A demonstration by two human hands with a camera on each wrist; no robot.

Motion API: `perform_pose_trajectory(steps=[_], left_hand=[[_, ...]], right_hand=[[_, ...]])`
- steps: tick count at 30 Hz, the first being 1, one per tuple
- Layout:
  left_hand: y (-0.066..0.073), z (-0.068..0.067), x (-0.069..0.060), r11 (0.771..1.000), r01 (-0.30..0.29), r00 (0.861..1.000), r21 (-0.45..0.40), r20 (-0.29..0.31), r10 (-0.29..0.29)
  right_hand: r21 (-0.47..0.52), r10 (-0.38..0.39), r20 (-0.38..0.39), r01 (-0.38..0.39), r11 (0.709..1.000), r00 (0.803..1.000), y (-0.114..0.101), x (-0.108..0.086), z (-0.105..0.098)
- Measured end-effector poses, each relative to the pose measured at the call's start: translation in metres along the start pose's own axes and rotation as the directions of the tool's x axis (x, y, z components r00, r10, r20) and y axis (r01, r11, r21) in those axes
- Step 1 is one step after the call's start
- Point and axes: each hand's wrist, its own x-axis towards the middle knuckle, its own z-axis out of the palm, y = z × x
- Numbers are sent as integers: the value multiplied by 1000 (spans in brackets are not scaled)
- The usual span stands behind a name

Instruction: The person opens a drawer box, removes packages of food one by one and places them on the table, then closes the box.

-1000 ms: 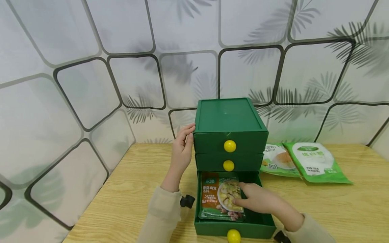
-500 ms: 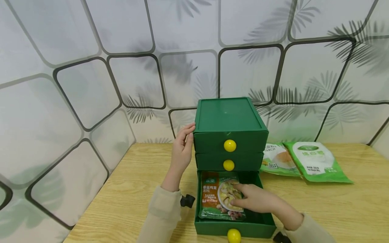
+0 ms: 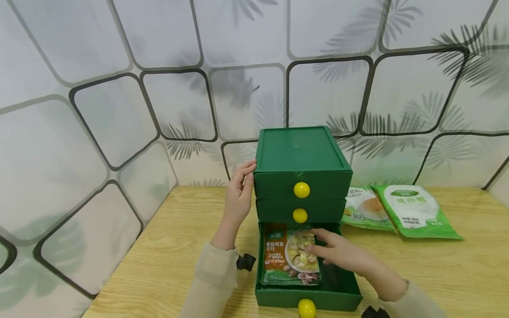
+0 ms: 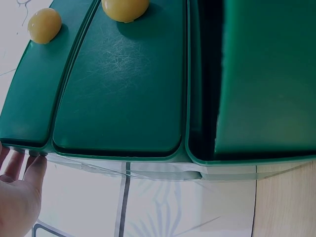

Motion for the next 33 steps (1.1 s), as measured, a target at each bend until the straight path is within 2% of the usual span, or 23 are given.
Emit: perform_pose_trajectory(steps=[6,10,12,19,23,28,31,33], left_hand=[[-1,0,0,1000,-11,1000,7,-4,11],[0,0,0,1000,-14,1000,5,-7,14],[0,0,0,1000,-14,1000,2,-7,14],[0,0,0,1000,-13,1000,1,-6,13],[-1,0,0,1000,-12,1000,0,-5,12],[0,0,0,1000,-11,1000,-8,-5,11],[12,0,0,1000,6,1000,-14,-1,-6],[12,0,0,1000,4,1000,-18,-1,-4]], right_hand=[[175,73,-85,-58,983,994,-4,3,-2],[241,82,-95,-57,969,992,-2,5,-2],[263,82,-84,-57,963,993,0,7,-2],[282,4,24,-11,959,1000,8,13,-1],[300,-8,49,-7,954,999,11,15,0],[389,-42,105,-2,921,994,13,17,7],[439,-75,144,4,898,987,15,16,12],[450,-73,152,-3,893,986,14,16,14]])
